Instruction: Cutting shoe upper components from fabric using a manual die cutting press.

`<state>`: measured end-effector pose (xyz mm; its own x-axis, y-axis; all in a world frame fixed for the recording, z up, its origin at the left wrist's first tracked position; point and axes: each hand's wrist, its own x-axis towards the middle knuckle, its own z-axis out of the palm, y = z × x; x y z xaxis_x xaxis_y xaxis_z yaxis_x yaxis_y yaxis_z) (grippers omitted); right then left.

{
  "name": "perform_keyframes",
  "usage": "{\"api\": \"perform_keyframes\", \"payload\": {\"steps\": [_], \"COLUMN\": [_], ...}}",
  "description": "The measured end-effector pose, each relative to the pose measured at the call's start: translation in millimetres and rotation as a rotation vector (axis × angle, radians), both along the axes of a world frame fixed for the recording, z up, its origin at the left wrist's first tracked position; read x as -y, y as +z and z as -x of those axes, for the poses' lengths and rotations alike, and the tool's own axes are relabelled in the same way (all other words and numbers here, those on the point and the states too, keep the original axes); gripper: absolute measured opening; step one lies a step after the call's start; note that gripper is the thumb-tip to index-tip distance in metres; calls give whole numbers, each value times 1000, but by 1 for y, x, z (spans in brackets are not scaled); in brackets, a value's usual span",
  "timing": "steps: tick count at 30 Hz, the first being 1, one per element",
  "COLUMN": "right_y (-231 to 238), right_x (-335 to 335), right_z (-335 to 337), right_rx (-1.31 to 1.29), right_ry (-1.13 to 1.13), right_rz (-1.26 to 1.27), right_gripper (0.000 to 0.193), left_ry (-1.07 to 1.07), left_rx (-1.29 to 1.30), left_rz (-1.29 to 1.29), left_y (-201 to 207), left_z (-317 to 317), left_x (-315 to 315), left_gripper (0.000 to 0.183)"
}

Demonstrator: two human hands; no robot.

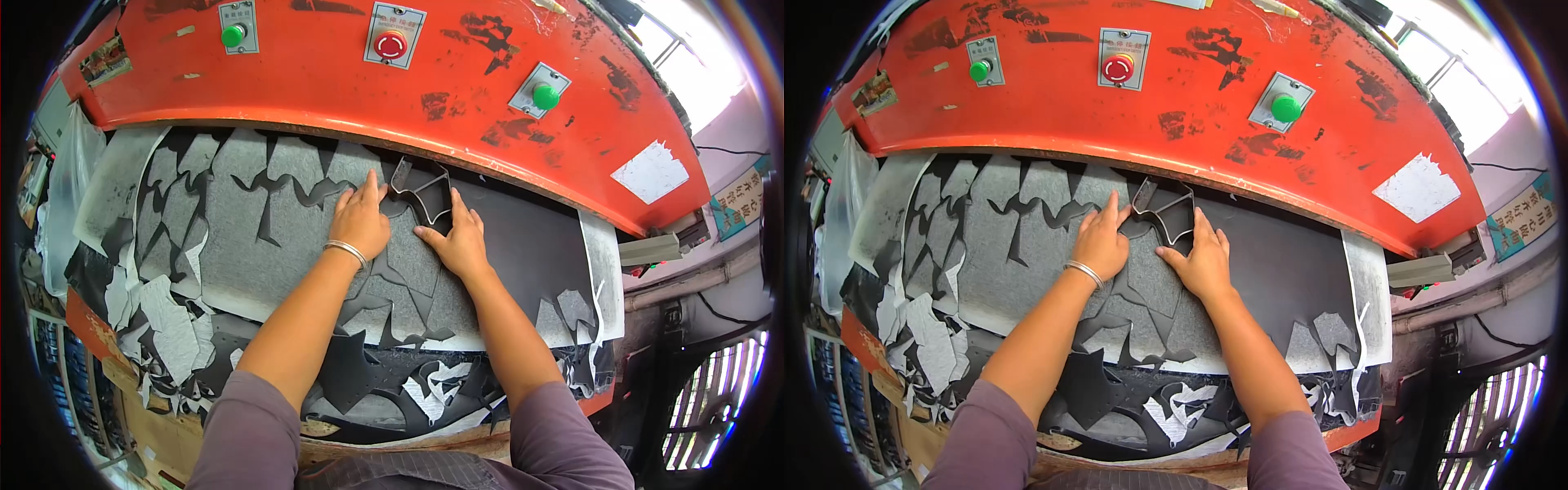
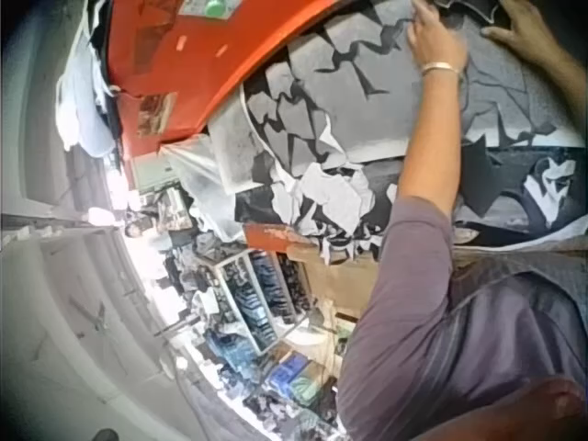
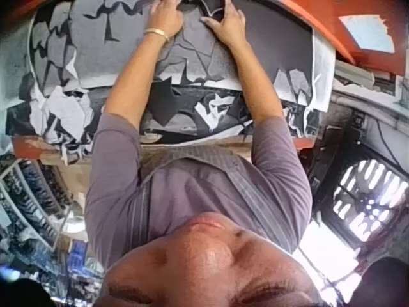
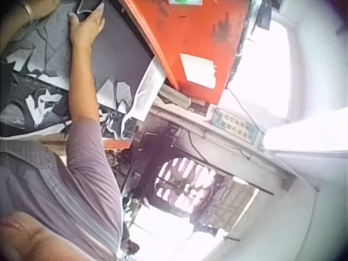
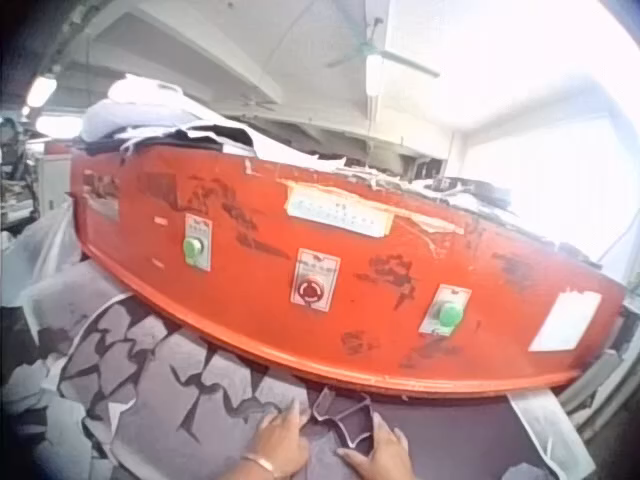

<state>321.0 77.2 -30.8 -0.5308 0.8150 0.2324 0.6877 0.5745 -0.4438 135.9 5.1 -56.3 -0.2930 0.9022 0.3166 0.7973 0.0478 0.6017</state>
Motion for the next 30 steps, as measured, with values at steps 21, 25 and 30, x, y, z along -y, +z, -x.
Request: {"api": "perform_keyframes", "payload": {"steps": [21, 25, 30], "right_y": [86, 154, 161], "right_x": [8, -21, -32], "right_z": [-31, -16, -12], "right_rx": [-391, -751, -719], "right_ry": [-87, -111, -146], "right_rz": [126, -43, -10], "right_gripper": [67, 33, 23], "left_ry": [231, 592, 361], "left_rx": [360, -195, -4], "left_rz": [-371, -739, -303], "left_y": [55, 129, 168], "left_z": [82, 174, 205], "left_x": [32, 40, 63], "left_gripper": [20, 28, 33]}}
